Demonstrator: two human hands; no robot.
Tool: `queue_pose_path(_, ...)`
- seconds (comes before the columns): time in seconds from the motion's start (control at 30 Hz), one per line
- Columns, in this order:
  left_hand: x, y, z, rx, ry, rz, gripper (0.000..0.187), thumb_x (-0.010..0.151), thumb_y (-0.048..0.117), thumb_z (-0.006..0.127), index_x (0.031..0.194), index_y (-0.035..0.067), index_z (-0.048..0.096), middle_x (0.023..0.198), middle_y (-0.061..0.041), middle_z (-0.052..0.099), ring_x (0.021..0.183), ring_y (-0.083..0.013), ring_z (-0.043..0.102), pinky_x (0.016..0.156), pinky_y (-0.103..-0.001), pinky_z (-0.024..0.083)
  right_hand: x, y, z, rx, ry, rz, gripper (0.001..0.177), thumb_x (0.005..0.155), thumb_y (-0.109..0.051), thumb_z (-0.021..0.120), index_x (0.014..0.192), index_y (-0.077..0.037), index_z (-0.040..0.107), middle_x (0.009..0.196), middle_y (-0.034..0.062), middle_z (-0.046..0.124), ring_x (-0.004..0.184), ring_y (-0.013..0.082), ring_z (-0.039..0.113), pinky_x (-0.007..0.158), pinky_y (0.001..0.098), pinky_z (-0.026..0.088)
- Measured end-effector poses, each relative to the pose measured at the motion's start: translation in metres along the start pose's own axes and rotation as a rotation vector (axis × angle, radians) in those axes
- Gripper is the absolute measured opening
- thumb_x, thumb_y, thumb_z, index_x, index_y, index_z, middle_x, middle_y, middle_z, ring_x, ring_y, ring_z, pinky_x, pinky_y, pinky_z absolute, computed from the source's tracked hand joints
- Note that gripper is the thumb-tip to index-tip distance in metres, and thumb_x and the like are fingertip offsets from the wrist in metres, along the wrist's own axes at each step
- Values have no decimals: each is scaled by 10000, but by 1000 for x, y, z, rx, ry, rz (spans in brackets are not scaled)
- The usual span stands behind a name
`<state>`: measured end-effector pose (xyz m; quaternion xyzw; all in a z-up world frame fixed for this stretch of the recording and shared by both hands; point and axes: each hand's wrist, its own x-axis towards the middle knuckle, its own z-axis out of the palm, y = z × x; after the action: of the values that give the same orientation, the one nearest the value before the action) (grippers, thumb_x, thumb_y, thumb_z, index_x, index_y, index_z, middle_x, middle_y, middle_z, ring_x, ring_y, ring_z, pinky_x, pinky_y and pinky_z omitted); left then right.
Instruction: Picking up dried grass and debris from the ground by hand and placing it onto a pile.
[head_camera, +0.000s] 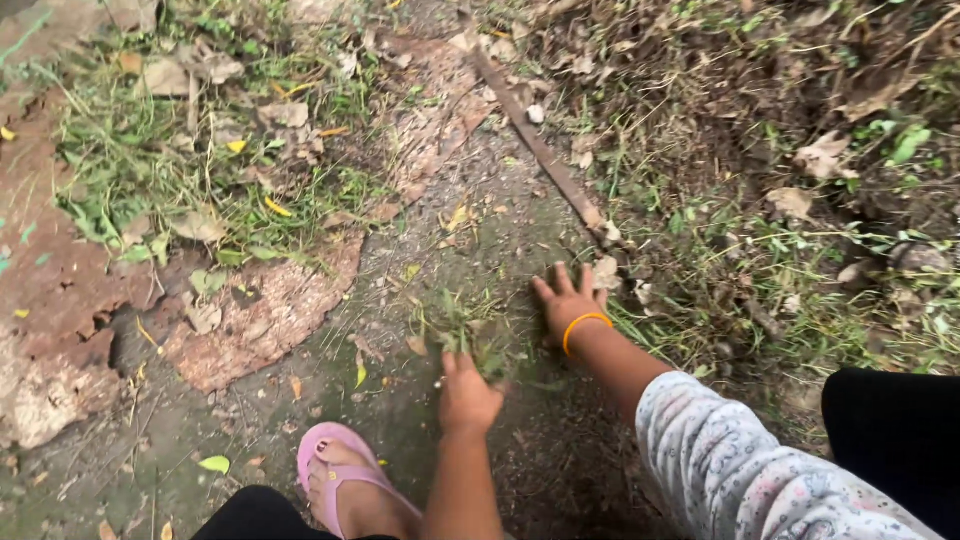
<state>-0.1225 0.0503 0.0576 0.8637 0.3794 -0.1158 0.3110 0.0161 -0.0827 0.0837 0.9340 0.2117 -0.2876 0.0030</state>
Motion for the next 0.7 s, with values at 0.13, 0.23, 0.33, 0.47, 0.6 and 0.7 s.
queue_pose_path(0.13,-19,16,-10,314,-160,97,1063,727,411,929,1538,113,310,1634,-65,224,1452,-328,340,1136,-516,364,6,-5,21,95,-91,114,1056,807,-287,848,1627,-368,189,1737,62,-27,1567,485,15,1237,605,231)
queue_pose_path(0.23,-18,16,5,403,-133,72,973,772,375,876,1536,126,328,1604,-56,286,1454,-284,344,1125,-506,368,33,-8,89,98,49,81,717,911,-178,663,1556,-253,357,1687,162,167,1492,466,237,1204,504,351)
queue_pose_path(0.33,18,-16,60,430,6,82,705,928,265,710,1529,107,378,1518,-85,414,1412,-284,412,1083,-508,408,21,-34,112,152,235,-45,494,934,-117,556,1428,-128,553,1528,247,440,1383,440,452,1149,457,421)
queue_pose_path(0.47,20,-21,58,304,44,76,450,1005,165,528,1447,130,449,1491,-101,454,1399,-306,455,1097,-490,432,11,-58,137,843,200,-18,481,875,-147,593,1351,-77,600,1224,279,670,1154,408,659,1015,451,514)
queue_pose_path(0.6,9,-18,39,101,-3,77,611,987,84,497,1570,121,317,1513,-136,437,1309,-364,542,1052,-491,483,40,-45,173,966,198,-262,347,866,-160,633,1182,-25,681,1129,271,702,1060,403,686,952,474,534)
queue_pose_path(0.7,13,-22,40,-56,11,140,830,855,-4,580,1600,165,256,1509,-179,416,1291,-410,507,1031,-504,449,38,-41,164,739,131,-336,302,836,-164,638,1096,-60,751,1062,277,737,1003,417,716,924,466,573)
